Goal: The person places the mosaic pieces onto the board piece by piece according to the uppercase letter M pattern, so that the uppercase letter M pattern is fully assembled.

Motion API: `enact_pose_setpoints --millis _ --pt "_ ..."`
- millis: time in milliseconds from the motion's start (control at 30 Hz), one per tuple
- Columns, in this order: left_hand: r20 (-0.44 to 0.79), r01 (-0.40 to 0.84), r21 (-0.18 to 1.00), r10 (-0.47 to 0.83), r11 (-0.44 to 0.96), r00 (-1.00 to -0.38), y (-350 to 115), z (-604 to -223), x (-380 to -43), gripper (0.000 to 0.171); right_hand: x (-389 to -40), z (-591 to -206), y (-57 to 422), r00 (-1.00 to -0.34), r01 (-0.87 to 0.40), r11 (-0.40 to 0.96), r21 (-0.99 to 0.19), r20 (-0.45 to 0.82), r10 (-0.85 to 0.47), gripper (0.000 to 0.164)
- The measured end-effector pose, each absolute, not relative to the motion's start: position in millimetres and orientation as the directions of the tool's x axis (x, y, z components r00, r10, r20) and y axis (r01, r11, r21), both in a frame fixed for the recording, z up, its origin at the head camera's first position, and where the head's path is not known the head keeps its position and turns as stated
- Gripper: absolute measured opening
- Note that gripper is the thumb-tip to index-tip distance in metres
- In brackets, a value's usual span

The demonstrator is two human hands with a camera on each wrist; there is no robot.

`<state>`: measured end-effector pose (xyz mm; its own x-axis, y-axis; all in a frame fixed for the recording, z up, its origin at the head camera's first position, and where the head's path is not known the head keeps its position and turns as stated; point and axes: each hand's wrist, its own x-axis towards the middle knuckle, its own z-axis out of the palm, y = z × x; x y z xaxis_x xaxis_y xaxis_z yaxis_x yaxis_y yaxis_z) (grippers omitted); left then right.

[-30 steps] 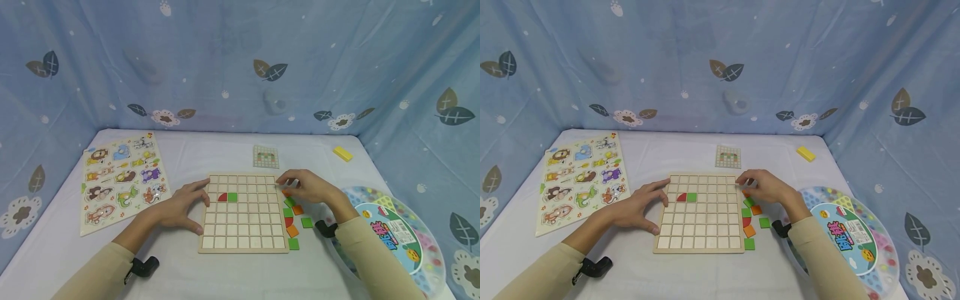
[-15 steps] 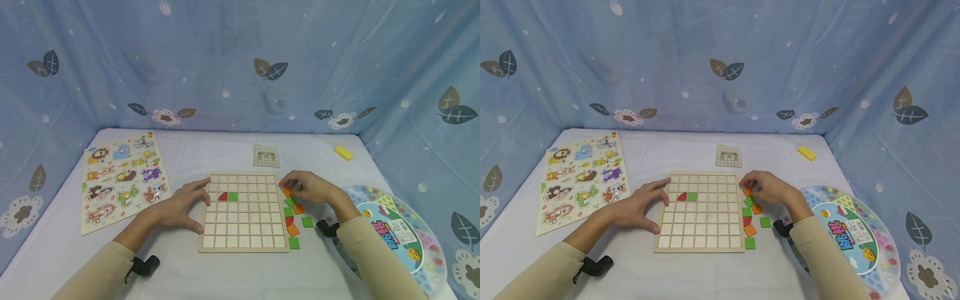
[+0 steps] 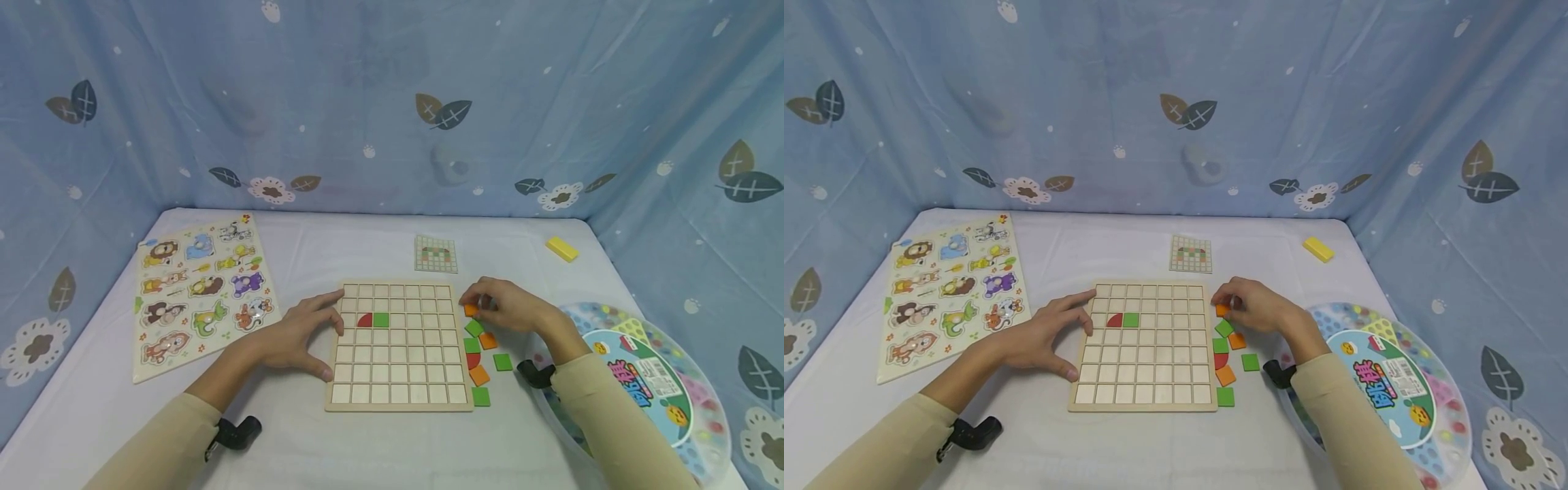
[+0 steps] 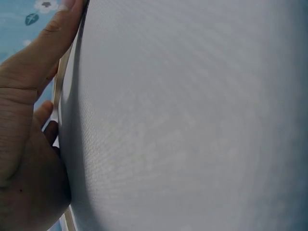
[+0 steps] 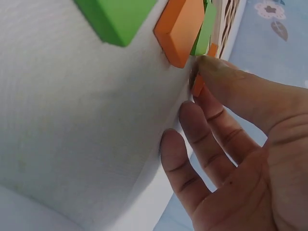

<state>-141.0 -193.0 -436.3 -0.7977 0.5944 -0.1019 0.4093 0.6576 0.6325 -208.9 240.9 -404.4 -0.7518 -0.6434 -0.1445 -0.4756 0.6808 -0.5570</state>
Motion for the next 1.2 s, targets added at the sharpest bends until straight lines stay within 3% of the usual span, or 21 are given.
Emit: enact_pose_setpoints --millis 367,1200 --pt "-0.087 0.423 0.634 0.602 0.648 -0.793 -194.4 -435.8 -141.1 0.066 -205.6 -402.9 237.0 -0.731 -0.542 0.622 -0.565 -0.049 -0.681 0.029" --pt "-0.084 0.416 0.639 0.596 0.647 -0.799 -192.8 -436.8 -139.8 0.067 -192.6 -396.1 205.2 -0.712 -0.534 0.464 -0.707 0.080 -0.697 0.032"
